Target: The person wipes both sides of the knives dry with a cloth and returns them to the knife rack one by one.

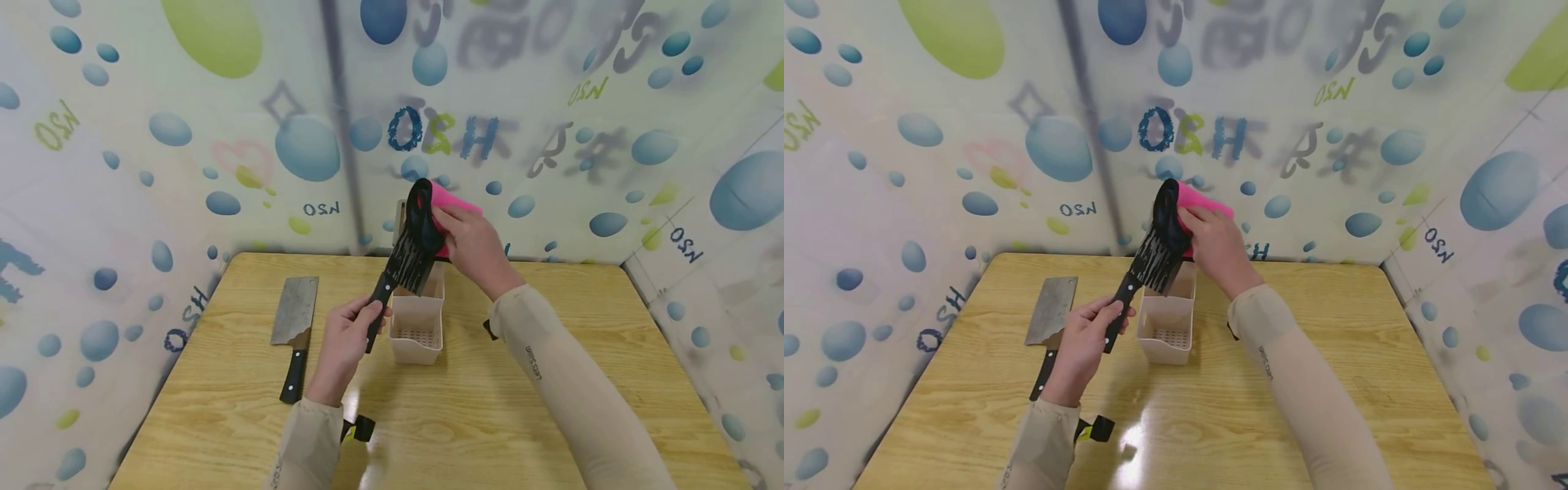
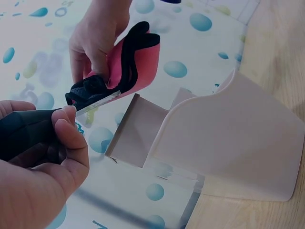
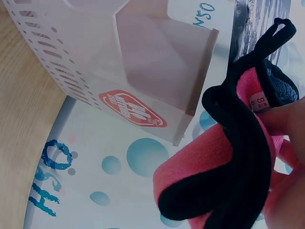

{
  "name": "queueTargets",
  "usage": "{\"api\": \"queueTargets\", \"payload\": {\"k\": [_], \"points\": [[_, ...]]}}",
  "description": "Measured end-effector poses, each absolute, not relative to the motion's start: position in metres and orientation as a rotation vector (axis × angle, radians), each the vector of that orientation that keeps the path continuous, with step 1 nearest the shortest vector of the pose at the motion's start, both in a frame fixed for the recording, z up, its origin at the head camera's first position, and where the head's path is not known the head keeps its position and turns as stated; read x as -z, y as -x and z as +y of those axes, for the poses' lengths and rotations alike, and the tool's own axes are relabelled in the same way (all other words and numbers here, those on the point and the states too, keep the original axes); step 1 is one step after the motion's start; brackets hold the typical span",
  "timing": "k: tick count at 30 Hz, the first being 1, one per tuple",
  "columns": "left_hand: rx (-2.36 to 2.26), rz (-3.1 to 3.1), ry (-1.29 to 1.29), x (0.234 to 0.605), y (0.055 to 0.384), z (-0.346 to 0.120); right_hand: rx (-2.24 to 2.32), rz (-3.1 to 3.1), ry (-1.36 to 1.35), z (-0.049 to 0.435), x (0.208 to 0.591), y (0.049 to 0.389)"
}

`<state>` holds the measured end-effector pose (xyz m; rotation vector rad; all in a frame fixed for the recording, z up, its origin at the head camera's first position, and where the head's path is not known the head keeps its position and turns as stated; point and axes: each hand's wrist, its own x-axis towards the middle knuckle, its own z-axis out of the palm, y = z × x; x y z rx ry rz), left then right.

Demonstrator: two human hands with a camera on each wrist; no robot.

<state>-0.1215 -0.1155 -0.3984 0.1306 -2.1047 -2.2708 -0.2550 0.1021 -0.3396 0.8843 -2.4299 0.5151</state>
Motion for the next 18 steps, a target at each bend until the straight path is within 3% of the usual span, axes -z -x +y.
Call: {"api": "queueTargets", "payload": {"k": [18], "points": [[2.256,-2.072,-0.186,0.399,0.12,-0.114,-0.535,-2.575,-0.873,0.099,0.341,0.236]]}}
